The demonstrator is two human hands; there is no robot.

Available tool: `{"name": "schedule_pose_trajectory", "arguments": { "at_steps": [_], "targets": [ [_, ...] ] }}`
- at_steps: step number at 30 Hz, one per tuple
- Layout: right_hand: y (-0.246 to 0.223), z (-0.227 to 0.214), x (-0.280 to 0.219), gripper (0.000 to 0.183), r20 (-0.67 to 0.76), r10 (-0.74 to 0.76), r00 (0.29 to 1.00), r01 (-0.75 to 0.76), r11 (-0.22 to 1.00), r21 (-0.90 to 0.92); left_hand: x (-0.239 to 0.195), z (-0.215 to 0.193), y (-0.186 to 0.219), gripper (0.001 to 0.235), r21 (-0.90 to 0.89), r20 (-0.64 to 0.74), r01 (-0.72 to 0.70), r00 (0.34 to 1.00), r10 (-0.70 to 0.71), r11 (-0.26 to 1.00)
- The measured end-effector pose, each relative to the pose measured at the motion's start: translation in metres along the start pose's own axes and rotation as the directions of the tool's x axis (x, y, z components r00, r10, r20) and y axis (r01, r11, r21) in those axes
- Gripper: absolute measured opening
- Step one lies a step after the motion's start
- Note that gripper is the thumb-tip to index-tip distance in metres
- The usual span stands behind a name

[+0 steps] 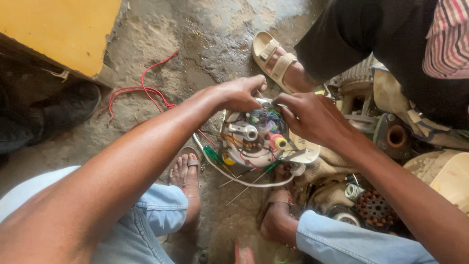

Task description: The person sits on the floor and uses a screwdriver to adjust components inside a disassembled white plastic housing containing wires and a motor. They manipulate wires and tighten screws within the device.

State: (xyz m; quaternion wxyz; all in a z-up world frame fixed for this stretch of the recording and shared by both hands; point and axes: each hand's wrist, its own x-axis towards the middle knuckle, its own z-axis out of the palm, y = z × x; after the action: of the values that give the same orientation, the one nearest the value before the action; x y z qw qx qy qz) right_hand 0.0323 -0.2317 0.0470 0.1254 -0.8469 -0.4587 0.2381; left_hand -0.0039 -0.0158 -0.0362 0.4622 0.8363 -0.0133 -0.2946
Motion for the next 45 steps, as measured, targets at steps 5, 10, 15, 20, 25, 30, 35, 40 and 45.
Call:
{"name": "schedule_pose_trajectory", "arguments": {
  "at_steps": [5, 10, 15, 20, 25, 30, 35, 40, 45],
  "targets": [
    [0.01, -0.004, 0.004, 0.014, -0.129, -0.285, 0.95, 0.253, 0.943, -0.217, 0.003, 0.004, 0.003, 0.061, -0.012, 0.021, -0.028, 0.999, 0.029, 1.0],
    [0.004, -0.001, -0.002, 0.017, -0.007, 0.041, 0.999, -0.041, 0.999, 0.024, 0.007, 0.006, -0.001, 0.059, -0.014, 0.006, -0.024, 1.0, 0.024, 1.0],
    [-0.009, 0.008, -0.018, 0.024, 0.27, 0.392, 0.88, -0.476, 0.715, 0.513, 0.006, 0.006, -0.006, 0.054, -0.023, -0.015, -0.034, 0.999, 0.034, 0.999],
    [-0.018, 0.01, -0.03, 0.026, 0.301, 0.372, 0.878, -0.46, 0.485, 0.744, 0.003, 0.006, -0.003, 0.054, -0.017, -0.008, -0.048, 0.999, 0.048, 0.999],
    [-0.011, -0.017, -0.027, 0.028, 0.185, 0.476, 0.86, -0.508, 0.761, 0.404, -0.003, 0.003, 0.004, 0.049, 0.012, 0.015, -0.002, 1.0, 0.002, 1.0],
    [-0.001, -0.042, -0.003, 0.017, -0.018, 0.125, 0.992, -0.125, 0.992, -0.01, -0.005, 0.001, 0.01, 0.044, 0.009, 0.022, -0.023, 1.0, 0.022, 1.0],
    [0.0, -0.05, 0.02, 0.015, 0.037, -0.004, 0.999, 0.01, 0.988, -0.152, -0.004, 0.006, 0.012, 0.036, 0.037, 0.032, -0.043, 0.999, 0.042, 0.998],
    [-0.004, -0.046, 0.038, 0.016, 0.136, -0.079, 0.988, 0.103, 0.979, -0.178, -0.009, 0.007, 0.012, 0.04, 0.057, 0.052, -0.092, 0.995, 0.089, 0.994],
    [-0.009, -0.048, 0.048, 0.016, 0.142, -0.092, 0.986, 0.121, 0.969, -0.215, -0.017, 0.005, 0.015, 0.051, 0.071, 0.102, -0.118, 0.989, 0.111, 0.99]
  ]
}}
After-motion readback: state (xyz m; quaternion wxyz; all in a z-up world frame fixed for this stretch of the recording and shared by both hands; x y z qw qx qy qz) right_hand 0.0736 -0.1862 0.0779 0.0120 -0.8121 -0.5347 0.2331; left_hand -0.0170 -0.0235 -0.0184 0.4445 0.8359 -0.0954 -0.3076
